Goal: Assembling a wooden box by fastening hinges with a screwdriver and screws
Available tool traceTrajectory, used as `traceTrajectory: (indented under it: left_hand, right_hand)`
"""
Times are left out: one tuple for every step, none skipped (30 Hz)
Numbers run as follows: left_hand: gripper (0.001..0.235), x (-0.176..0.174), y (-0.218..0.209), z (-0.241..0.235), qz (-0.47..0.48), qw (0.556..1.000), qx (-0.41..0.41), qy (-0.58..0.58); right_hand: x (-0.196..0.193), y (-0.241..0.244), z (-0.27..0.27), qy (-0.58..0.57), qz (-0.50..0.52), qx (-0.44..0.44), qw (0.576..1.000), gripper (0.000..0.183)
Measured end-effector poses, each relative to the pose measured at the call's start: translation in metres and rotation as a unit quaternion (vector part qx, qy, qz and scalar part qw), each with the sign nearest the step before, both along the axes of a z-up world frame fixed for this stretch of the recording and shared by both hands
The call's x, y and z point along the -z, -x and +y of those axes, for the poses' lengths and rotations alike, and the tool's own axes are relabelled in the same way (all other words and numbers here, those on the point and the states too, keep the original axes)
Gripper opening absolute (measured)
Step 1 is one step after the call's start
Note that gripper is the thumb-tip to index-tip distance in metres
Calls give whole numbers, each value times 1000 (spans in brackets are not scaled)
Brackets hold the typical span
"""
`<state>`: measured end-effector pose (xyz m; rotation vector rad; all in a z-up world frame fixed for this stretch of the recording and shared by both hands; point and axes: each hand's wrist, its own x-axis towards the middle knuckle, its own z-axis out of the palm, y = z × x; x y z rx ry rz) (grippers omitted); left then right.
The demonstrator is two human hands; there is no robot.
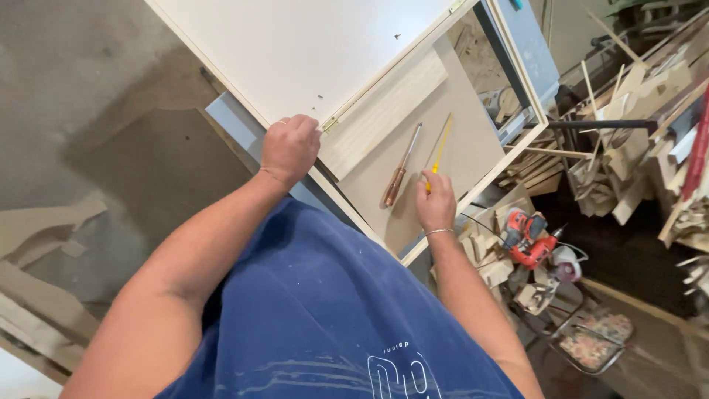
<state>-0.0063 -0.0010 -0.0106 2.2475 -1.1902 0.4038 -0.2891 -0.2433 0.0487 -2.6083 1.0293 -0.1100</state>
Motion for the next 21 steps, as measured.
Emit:
traceTrajectory:
  left_hand:
    - [20,-4,-2,-2,42,998,-33,-14]
    - [20,-9,-7,-5,35,999,-26,-19]
    - [28,-13,-13,-7,49,996,-42,-59]
    - [36,-17,-19,-10,63,991,-62,-98]
    - [36,-20,-21,-13,55,991,-60,-102]
    - [36,-23,-23,-17,67,987,-54,-133]
    - [35,-26,-26,-21,78,982,-49,-165]
    - [35,-22,-26,-24,72,982,-46,-168]
    - [29,-18,-27,-28,75,979,-44,-183]
    - [24,-14,-29,-32,77,976,-41,-198]
    - [24,-7,-31,-36,70,976,-38,-201]
    - [17,1,-31,-39,44,975,-35,-215]
    - [10,9,-32,-43,18,973,-32,-228]
    - [10,8,-31,-45,12,973,-27,-231]
    - [8,8,-31,-47,10,969,-29,-247]
    - [8,7,-30,-49,7,964,-31,-263]
    - [8,12,-33,-50,2,964,-25,-266]
    - [9,16,-35,-52,4,960,-32,-278]
    - [10,21,-38,-52,6,956,-38,-290]
    - [10,13,-36,-55,1,956,-32,-290]
    - [12,5,-35,-57,31,950,-51,-308]
  right_hand:
    - [8,4,2,-8,18,-18,1000,33]
    - [8,5,5,-13,12,-12,1000,33]
    - [8,6,8,-4,21,-9,1000,35]
    - [8,3,9,5,30,-10,999,38]
    - [4,3,14,1,23,-7,1000,38]
    - [0,2,18,35,6,-37,999,42]
    - [-4,1,23,69,-12,-67,995,46]
    - [-12,1,30,65,-17,-63,996,46]
    - [-19,0,36,14,29,-74,997,54]
    - [-26,-2,41,-38,74,-85,993,62]
    - [-28,-4,43,-40,67,-81,994,62]
    - [-30,-4,45,-44,97,-92,990,65]
    - [-31,-4,48,-48,127,-103,985,68]
    - [-22,-2,47,-51,122,-96,986,68]
    - [-13,1,46,-54,118,-103,986,66]
    - [-4,3,45,-57,113,-110,986,64]
    - [5,5,43,-60,109,-103,987,64]
    - [15,8,41,-62,101,-104,987,59]
    - [24,10,39,-65,94,-106,988,54]
    - [19,12,37,-66,90,-98,989,54]
    - [13,14,36,-121,70,-82,987,52]
